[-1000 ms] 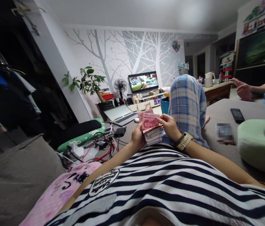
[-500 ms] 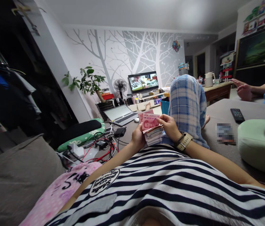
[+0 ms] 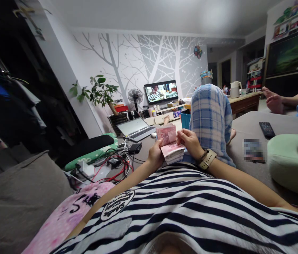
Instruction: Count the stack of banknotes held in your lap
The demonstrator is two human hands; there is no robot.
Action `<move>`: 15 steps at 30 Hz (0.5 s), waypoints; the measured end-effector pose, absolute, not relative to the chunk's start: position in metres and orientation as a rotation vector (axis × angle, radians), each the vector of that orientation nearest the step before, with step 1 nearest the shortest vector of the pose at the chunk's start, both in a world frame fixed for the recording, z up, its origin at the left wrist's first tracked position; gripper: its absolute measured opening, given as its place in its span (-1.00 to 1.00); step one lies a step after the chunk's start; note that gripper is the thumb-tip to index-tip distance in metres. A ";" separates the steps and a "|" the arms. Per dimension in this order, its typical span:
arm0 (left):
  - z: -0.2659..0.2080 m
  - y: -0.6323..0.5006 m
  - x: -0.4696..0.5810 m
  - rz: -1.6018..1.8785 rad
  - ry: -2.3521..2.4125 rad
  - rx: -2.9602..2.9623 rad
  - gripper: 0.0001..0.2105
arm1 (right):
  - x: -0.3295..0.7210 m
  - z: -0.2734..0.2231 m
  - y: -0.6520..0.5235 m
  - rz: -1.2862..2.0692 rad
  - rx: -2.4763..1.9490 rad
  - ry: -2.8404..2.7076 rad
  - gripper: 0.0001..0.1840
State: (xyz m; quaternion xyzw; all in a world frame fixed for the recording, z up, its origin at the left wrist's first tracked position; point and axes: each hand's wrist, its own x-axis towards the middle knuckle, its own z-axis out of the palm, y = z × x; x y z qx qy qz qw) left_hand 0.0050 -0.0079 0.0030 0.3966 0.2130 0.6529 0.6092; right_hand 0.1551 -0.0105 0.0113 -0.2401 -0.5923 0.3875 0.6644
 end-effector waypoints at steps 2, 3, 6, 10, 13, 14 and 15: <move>0.003 -0.009 0.004 1.483 0.482 0.943 -0.80 | 0.155 0.011 -0.009 0.850 -0.556 -1.319 -0.44; 0.003 -0.010 0.004 1.467 0.482 0.958 -0.80 | 0.156 0.011 -0.008 0.839 -0.565 -1.307 -0.43; 0.003 -0.011 0.003 1.441 0.491 0.990 -0.81 | 0.157 0.012 -0.006 0.829 -0.584 -1.276 -0.41; 0.004 -0.013 0.003 1.411 0.488 0.993 -0.78 | 0.158 0.013 -0.006 0.854 -0.581 -1.309 -0.44; 0.005 -0.013 0.003 1.408 0.490 0.980 -0.78 | 0.158 0.014 -0.008 0.866 -0.569 -1.330 -0.43; 0.005 -0.012 0.004 1.421 0.492 0.971 -0.77 | 0.158 0.014 -0.009 0.862 -0.567 -1.329 -0.43; 0.005 -0.011 0.004 1.437 0.493 0.959 -0.77 | 0.158 0.014 -0.009 0.856 -0.567 -1.326 -0.43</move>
